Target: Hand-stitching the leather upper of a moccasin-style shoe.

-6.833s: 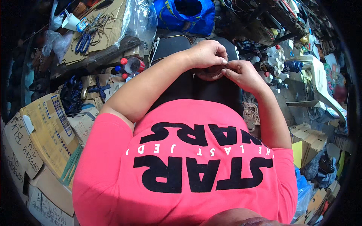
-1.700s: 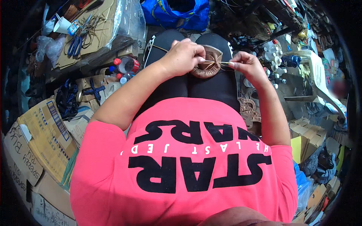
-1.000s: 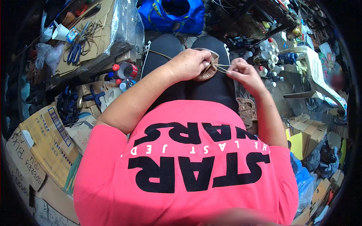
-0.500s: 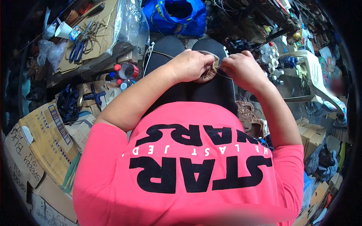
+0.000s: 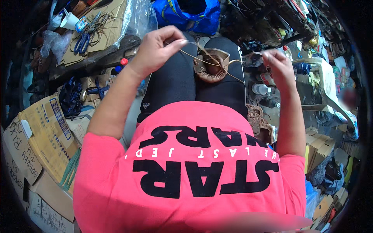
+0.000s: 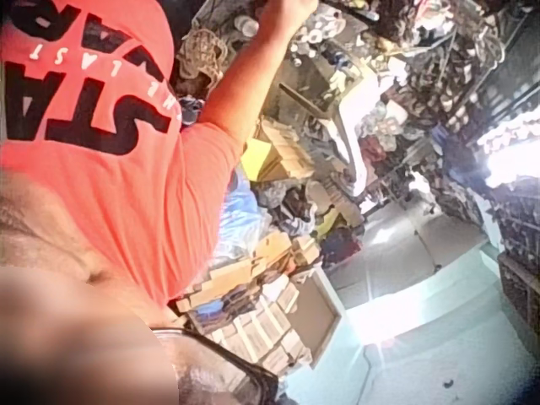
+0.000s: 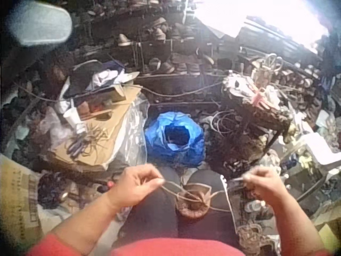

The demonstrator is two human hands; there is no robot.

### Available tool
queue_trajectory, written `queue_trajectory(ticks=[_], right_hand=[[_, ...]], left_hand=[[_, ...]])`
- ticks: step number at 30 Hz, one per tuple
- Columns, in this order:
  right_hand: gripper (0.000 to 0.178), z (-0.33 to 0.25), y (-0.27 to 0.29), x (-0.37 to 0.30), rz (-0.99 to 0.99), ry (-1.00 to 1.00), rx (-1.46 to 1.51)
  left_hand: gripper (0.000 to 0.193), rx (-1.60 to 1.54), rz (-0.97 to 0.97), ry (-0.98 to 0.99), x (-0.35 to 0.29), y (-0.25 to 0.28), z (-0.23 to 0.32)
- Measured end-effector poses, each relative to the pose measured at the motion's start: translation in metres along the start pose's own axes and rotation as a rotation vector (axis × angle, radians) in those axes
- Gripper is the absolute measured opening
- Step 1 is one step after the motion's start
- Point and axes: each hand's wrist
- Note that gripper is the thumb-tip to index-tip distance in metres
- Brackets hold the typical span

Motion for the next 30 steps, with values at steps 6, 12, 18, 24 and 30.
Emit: queue_trajectory(ticks=[6,12,18,24,30], right_hand=[[0.023,-0.022,-0.080,0.002,-0.588,-0.004,0.862],[0.019,0.012,-0.007,-0.012,-0.395,0.196,-0.612],[0.039,0.074,0.221,-0.011,0.207,-0.186,-1.143],[0.044,0.093,0.209,0.003,0.260,0.077,-0.687],[0.042,0.028,0.023,-0.015,-0.059,-0.092,-0.361]], left_hand=[[0.018,-1.117,-0.363,0.161,-0.007,-0.061,0.048],[0.016,0.271,-0.165,-0.184,-0.038,0.019,-0.010],[0.022,1.206,0.350,0.419,-0.104,0.207,-0.073],[0.026,0.613,0.253,0.210,-0.065,0.089,-0.050],[0.022,0.304,0.035,-0.203,0.014,-0.028,-0.034]])
Point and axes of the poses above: each hand's wrist, its own x-axis towards the middle knuckle, its own y-axis out of the back of the hand, z = x × y, and after that the axes turned 9 degrees about z, right-handed
